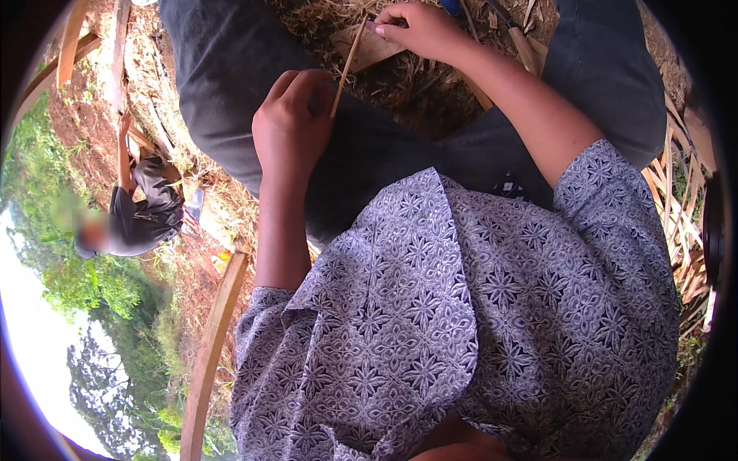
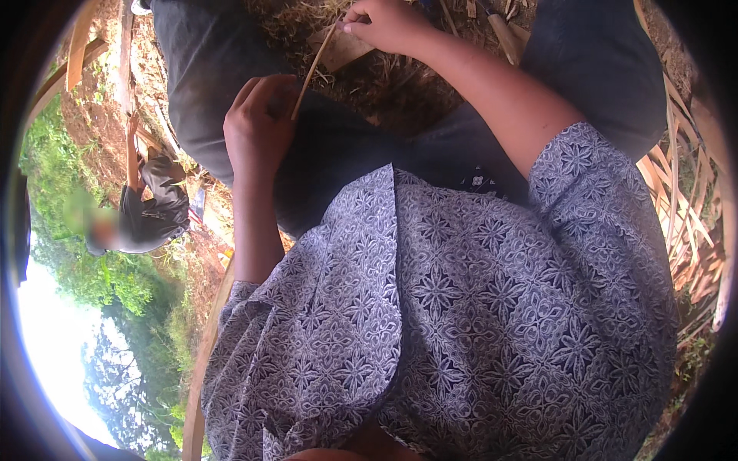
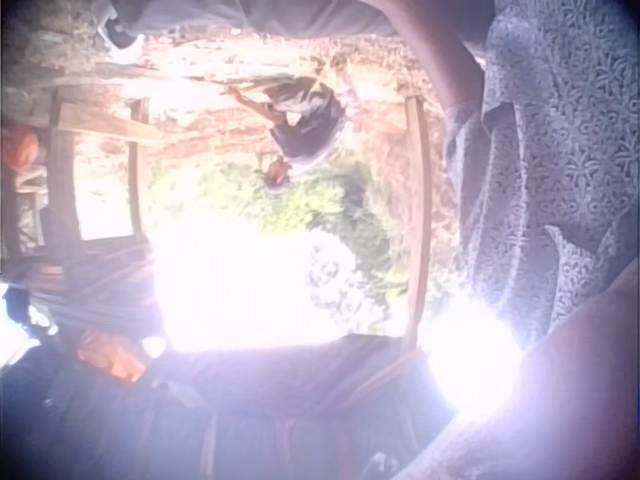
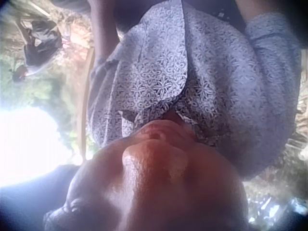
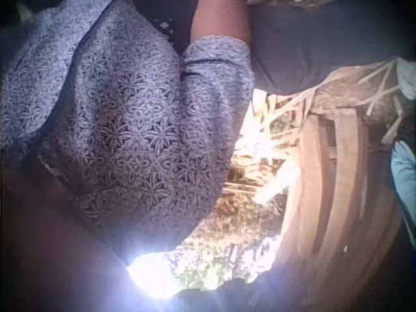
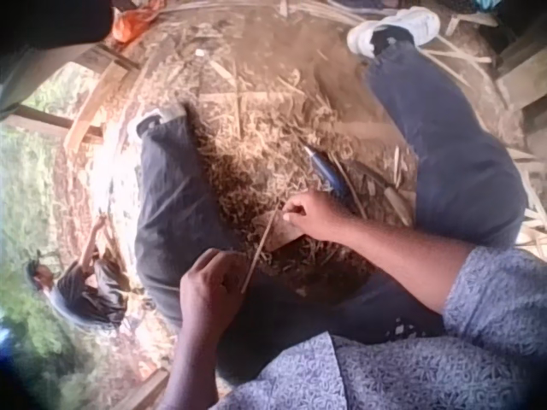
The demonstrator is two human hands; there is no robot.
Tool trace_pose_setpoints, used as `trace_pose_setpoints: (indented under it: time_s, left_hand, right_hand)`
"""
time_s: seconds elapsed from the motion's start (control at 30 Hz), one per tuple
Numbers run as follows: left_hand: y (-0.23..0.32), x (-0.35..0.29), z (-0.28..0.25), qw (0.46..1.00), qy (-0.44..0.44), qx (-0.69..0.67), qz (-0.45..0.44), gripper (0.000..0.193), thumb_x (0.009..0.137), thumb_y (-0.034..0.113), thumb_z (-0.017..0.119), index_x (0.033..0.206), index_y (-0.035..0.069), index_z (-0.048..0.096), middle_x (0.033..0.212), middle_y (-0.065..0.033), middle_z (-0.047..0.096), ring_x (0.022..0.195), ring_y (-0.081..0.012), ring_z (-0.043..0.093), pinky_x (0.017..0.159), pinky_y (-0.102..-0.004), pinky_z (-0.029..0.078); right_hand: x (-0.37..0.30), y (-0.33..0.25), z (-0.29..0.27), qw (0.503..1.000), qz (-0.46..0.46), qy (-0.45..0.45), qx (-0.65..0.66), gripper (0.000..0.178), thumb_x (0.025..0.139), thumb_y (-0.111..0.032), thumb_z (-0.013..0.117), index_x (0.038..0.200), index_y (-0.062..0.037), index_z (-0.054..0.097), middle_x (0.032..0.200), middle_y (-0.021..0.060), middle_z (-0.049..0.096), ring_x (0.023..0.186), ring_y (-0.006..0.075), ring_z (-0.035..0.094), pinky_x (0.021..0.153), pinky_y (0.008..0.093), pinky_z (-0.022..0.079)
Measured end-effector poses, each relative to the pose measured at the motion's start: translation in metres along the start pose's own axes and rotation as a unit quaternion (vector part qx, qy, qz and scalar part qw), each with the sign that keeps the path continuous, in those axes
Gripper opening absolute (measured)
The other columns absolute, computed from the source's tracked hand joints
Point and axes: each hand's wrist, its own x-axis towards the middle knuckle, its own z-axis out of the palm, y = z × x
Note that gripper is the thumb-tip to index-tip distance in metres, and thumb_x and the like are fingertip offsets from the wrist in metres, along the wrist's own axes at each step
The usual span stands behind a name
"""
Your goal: The person sits on the ground and uses a knife to shave thin strips from a small piece of wood held in their left hand. They repeatedly scrape the blade along the wood to create fine shavings, occasionally inspecting the result.
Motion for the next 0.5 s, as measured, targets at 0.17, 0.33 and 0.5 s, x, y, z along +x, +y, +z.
trace_pose_setpoints:
  time_s: [0.17, 0.33, 0.5]
  left_hand:
    - [0.005, 0.002, 0.006, 0.996, -0.075, 0.037, 0.045, 0.02, 0.087, 0.014, 0.068, 0.105, 0.019, 0.074, 0.092, -0.0006, 0.072, 0.081, -0.024, 0.07, 0.068, -0.0378, 0.056]
    - [-0.006, 0.006, 0.013, 0.978, -0.164, 0.059, 0.116, 0.018, 0.087, 0.013, 0.068, 0.103, 0.018, 0.076, 0.096, -0.0004, 0.073, 0.093, -0.0241, 0.069, 0.078, -0.0398, 0.057]
    - [-0.004, 0.011, 0.002, 0.987, -0.109, -0.03, 0.114, 0.013, 0.089, 0.013, 0.071, 0.101, 0.013, 0.076, 0.096, -0.0035, 0.073, 0.09, -0.0257, 0.07, 0.076, -0.0386, 0.057]
  right_hand:
    - [-0.004, -0.003, 0.013, 0.999, -0.035, 0.007, -0.002, 0.026, 0.095, -0.033, 0.069, 0.108, -0.01, 0.073, 0.082, 0.0047, 0.072, 0.073, 0.0149, 0.068, 0.068, 0.033, 0.052]
    - [-0.005, 0.0, 0.021, 0.999, -0.004, -0.039, 0.022, 0.026, 0.093, -0.024, 0.073, 0.109, -0.0043, 0.071, 0.092, 0.0086, 0.075, 0.083, 0.0153, 0.071, 0.076, 0.0329, 0.055]
    - [0.007, 0.011, 0.004, 0.999, -0.008, 0.002, 0.035, 0.027, 0.092, -0.028, 0.073, 0.11, -0.0073, 0.073, 0.093, 0.008, 0.076, 0.083, 0.0173, 0.072, 0.077, 0.0344, 0.056]
